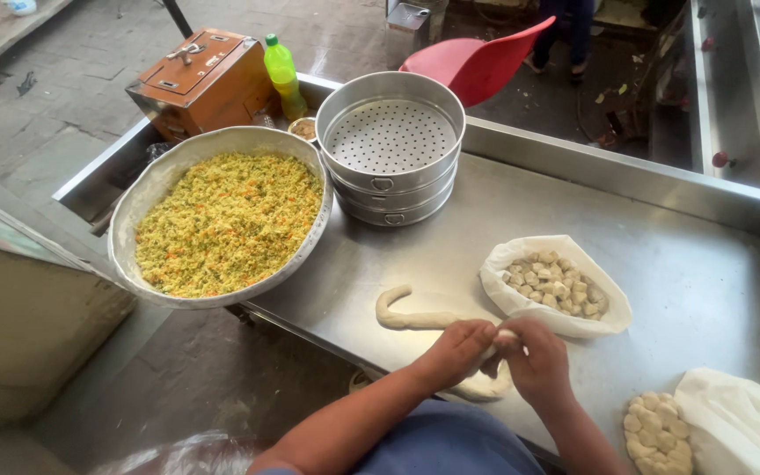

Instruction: The person rolls a long piece of dough into a rope, pinches off small pieces, and shapes them into balls. The finished dough balls are placed into a white cloth-lined container on the stainless steel counter.

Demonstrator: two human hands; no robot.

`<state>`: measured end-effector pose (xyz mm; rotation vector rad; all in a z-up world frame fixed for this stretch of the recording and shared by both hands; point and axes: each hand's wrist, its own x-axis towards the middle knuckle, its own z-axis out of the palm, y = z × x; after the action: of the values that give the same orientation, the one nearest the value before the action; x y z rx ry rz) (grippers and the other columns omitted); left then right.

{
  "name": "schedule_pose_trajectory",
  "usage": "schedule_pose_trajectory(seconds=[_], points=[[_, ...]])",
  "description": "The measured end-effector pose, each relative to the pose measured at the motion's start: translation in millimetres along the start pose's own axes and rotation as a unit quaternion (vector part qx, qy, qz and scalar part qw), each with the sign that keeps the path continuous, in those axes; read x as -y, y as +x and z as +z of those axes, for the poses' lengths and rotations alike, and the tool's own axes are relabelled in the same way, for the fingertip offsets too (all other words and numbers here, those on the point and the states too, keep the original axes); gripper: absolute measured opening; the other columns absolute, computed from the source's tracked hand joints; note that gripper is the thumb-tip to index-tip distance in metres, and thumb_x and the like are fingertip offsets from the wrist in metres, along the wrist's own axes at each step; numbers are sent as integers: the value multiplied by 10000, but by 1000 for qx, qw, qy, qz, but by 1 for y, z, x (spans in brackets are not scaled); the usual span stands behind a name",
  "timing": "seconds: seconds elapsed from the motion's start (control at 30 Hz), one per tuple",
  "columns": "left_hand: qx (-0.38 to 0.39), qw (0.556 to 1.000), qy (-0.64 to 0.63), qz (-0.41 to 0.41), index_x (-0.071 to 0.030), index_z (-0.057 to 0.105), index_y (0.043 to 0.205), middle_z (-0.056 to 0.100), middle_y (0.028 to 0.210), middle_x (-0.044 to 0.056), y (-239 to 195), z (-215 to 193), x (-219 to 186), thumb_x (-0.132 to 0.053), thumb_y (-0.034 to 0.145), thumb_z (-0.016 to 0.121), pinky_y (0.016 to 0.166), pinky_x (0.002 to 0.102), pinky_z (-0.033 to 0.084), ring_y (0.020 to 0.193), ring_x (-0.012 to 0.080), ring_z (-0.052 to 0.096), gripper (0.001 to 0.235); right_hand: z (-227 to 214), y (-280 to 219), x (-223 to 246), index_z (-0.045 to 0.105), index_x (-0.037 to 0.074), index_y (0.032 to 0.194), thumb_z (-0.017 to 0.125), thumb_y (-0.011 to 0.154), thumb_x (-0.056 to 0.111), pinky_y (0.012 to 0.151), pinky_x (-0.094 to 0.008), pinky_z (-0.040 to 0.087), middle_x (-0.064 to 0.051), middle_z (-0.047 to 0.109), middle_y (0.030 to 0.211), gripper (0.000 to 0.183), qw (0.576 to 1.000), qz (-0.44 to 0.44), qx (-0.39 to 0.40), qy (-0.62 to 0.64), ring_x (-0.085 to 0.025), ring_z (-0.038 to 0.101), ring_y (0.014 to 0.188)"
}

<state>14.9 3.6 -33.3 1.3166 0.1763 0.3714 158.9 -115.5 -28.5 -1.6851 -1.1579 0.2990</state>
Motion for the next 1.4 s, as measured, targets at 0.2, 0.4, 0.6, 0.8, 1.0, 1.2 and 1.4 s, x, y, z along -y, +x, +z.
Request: schedule_pose_trajectory(seconds=[0.2, 0.4, 0.6, 0.8, 1.0, 1.2, 1.4], points=[[-29, 995, 94, 21, 45, 656, 979, 614, 753, 31, -17, -9, -17, -407, 1141, 470, 648, 289, 521, 685, 126, 587, 515, -20, 25, -59, 604, -36, 1015, 552, 963, 101, 766, -376, 595, -76, 709, 970, 155, 867, 269, -54, 416, -218, 699, 874], [-79, 996, 41, 25, -2, 445, 1516, 617, 800, 32, -11, -12, -25, -494, 1085, 373, 569, 267, 506, 628, 126, 584, 658, -14, 3, 13, 665, 62, 1255, 637, 822, 34, 761, -351, 566, -118, 698, 946, 434, 991, 30, 115, 62, -229, 684, 837], [61, 991, 105, 57, 30, 551, 1381, 668, 1041, 78, -7, -8, -31, -404, 1140, 494, 792, 285, 536, 920, 142, 627, 500, -29, 12, 67, 675, 178, 1126, 823, 786, 210, 642, -407, 507, -40, 681, 830, 372, 964, -162, 119, -176, -267, 670, 743], [148, 981, 104, -71, 12, 634, 1139, 681, 892, 74, -5, -11, -31, -345, 1099, 497, 738, 287, 566, 796, 144, 660, 384, -36, 10, 67, 679, 114, 1153, 811, 745, 190, 622, -415, 511, -58, 672, 813, 436, 953, -209, 148, -160, -279, 673, 727], [113, 990, 29, -81, -2, 619, 1000, 637, 804, 50, -5, -7, -17, -377, 1121, 470, 673, 289, 548, 718, 134, 632, 421, -26, -2, 43, 694, 88, 1078, 790, 810, 136, 630, -373, 546, -72, 681, 835, 289, 982, -154, 89, -58, -267, 701, 727], [24, 994, 104, 24, -25, 612, 889, 628, 761, 39, 0, 7, -8, -398, 1121, 451, 679, 285, 528, 697, 126, 608, 467, 6, -2, -36, 663, 19, 1077, 662, 979, 123, 627, -354, 501, -119, 643, 798, 142, 978, 105, -36, 175, -230, 616, 686], [-39, 993, 103, -35, 9, 681, 1067, 624, 718, 46, -2, -6, -19, -450, 1079, 434, 607, 280, 507, 642, 122, 581, 522, -33, 11, -59, 621, 20, 1079, 678, 896, 105, 673, -324, 514, -114, 651, 1045, 209, 874, 133, 30, 466, -179, 635, 816]])
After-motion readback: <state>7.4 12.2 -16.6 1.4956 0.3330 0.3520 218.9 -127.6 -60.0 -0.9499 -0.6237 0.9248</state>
